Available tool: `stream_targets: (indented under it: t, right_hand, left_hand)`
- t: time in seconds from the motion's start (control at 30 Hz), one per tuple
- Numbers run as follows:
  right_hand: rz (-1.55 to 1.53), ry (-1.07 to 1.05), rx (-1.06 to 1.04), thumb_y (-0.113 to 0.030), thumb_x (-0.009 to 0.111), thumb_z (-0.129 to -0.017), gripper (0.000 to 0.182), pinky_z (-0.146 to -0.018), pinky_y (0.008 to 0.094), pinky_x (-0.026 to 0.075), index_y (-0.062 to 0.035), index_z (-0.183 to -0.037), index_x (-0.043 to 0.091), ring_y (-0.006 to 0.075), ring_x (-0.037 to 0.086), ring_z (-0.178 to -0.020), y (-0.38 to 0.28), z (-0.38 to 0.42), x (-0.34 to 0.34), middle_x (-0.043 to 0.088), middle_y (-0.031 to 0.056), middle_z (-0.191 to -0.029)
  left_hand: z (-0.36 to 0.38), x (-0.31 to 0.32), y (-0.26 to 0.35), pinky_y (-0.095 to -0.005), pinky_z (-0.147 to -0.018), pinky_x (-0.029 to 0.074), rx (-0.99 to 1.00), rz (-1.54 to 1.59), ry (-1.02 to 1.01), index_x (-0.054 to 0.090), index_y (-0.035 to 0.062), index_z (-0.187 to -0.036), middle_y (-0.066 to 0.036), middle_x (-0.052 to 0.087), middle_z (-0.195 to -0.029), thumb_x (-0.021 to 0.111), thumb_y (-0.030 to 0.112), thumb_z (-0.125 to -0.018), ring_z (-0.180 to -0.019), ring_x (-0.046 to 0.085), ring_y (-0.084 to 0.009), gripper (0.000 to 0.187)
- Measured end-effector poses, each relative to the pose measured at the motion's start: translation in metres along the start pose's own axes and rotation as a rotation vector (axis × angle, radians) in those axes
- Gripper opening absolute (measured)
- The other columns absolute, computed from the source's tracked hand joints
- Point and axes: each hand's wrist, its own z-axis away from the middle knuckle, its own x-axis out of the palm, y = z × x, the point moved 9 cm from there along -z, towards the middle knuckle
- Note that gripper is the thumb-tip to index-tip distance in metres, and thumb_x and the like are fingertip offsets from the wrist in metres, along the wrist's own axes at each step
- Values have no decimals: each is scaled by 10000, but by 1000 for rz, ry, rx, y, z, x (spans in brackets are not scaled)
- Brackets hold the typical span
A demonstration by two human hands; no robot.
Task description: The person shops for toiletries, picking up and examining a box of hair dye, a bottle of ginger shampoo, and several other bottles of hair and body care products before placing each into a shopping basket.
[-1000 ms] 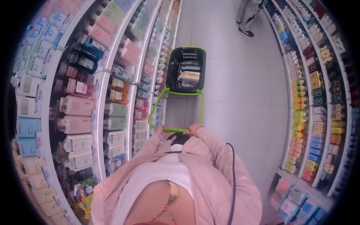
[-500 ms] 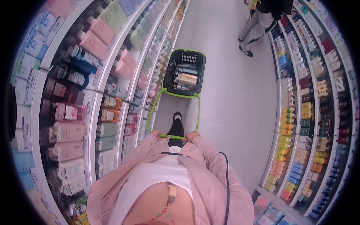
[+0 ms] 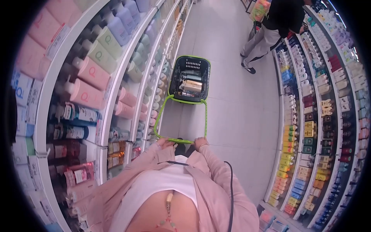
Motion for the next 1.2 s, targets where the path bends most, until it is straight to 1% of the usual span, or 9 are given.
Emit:
stream_targets:
  t: [0.13, 0.4, 0.47, 0.6, 0.8, 0.87, 0.9, 0.97, 1.2]
  right_hand:
    - [-103, 97, 161, -401, 439, -801, 359, -887, 458, 322, -77, -926, 531, 247, 449, -1015, 31, -26, -36, 536, 85, -987]
    - [12, 54, 97, -423, 428, -804, 372, -897, 459, 318, -93, -932, 541, 245, 459, -1017, 82, -115, -83, 546, 88, -984]
    - [-18, -289, 7, -463, 467, -770, 392, -891, 419, 337, -131, -955, 566, 230, 468, -1022, 95, -147, -64, 551, 64, -1012]
    - [-79, -501, -107, -505, 477, -749, 433, -777, 417, 427, -161, -993, 576, 268, 539, -943, 138, -210, -82, 579, 88, -982]
    - [-66, -355, -178, -424, 450, -778, 356, -766, 424, 427, -145, -954, 583, 277, 539, -928, 191, -263, -164, 579, 127, -941]
    - [-113, -357, -179, -400, 439, -786, 344, -762, 427, 425, -128, -939, 582, 283, 541, -914, 196, -272, -175, 577, 133, -939]
    - [-131, -271, -199, -385, 427, -790, 337, -759, 426, 420, -109, -907, 582, 289, 544, -884, 203, -285, -184, 577, 133, -935]
    - [-100, -120, -244, -395, 428, -792, 346, -747, 425, 404, -84, -842, 569, 293, 535, -829, 218, -305, -209, 579, 111, -888]
    - [-82, -61, -267, -421, 496, -753, 331, -771, 397, 379, -119, -878, 546, 247, 503, -893, 257, -369, -238, 565, 73, -868]
  left_hand:
    - [-22, 34, 40, -374, -718, 450, 5, 111, -103, 371, 56, -1067, -94, 444, -1086, 372, 248, -882, -900, 525, -240, 266]
    - [-81, 60, 115, -344, -654, 458, -24, 64, 79, 391, 92, -971, -62, 492, -874, 375, 233, -881, -707, 521, -184, 168]
    - [-97, 62, 136, -333, -618, 464, -8, 76, 149, 402, 78, -947, -65, 498, -808, 367, 233, -883, -672, 516, -185, 172]
    - [-135, 80, 173, -329, -583, 474, -145, 187, 126, 403, 58, -933, -78, 499, -782, 360, 243, -883, -635, 515, -183, 196]
    - [-219, 103, 223, -340, -568, 485, -64, 234, 186, 409, 45, -920, -95, 504, -772, 386, 262, -871, -607, 516, -196, 223]
    - [-269, 95, 233, -357, -596, 486, 111, 336, 46, 428, 47, -897, -83, 509, -767, 390, 261, -870, -614, 514, -187, 219]
    - [-196, 145, 266, -356, -613, 478, 143, 329, 187, 442, 61, -880, -77, 517, -782, 394, 261, -869, -638, 513, -177, 207]
    - [-178, 183, 304, -350, -613, 472, 180, 309, 213, 444, 70, -883, -74, 513, -779, 401, 254, -867, -649, 511, -177, 189]
    - [-230, 201, 366, -340, -595, 457, 196, 323, 263, 421, 83, -896, -67, 474, -747, 439, 246, -856, -632, 481, -183, 169]
